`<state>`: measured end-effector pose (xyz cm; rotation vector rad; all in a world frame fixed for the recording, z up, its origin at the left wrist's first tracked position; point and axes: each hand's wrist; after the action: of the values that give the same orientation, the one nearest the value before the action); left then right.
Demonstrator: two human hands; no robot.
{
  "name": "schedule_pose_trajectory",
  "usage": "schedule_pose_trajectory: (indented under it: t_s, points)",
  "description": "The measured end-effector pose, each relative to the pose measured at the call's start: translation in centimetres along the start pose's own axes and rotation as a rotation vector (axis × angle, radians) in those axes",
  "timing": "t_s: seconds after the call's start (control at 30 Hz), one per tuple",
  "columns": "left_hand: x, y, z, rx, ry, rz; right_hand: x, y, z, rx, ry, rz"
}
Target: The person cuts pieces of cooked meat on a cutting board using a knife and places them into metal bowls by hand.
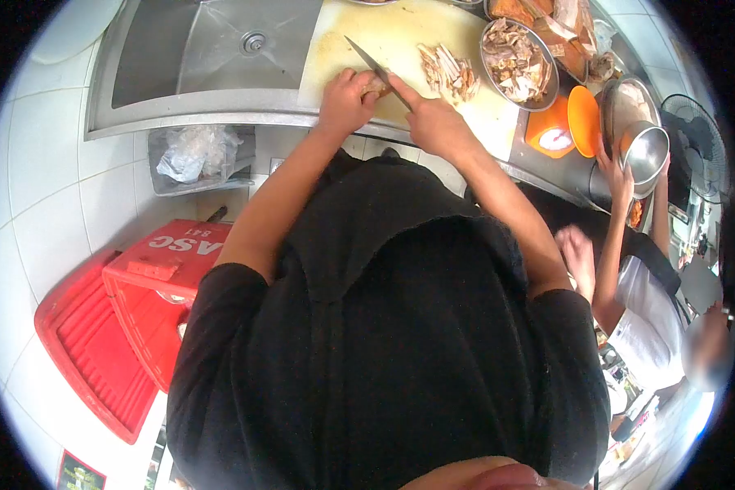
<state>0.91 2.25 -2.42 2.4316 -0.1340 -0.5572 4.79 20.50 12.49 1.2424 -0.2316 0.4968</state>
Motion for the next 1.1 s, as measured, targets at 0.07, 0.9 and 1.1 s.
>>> schedule_pose_trajectory:
  t_s: [0.07,0.9,1.1]
  points:
    - [0.3,-0.2,-0.2,-0.008,0.018,0.009,-1.6,-3.2,-1.1,-0.049,0.005,-0.087]
    - [1.0,1.4,0.1,0.066,0.011,-0.026,0.4,-1.5,2.1,0.006,0.062,-0.065]
    - [0.9,0.9,0.8,0.058,-0.005,-0.002,-0.6,-0.8,2.0,-0.014,0.056,-0.021]
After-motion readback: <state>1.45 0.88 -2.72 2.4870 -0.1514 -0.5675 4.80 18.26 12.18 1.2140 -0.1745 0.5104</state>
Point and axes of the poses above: each hand's wrist, its own x-axis away from the middle knuckle, its own y-axis out of the back of the hand, z = x × y
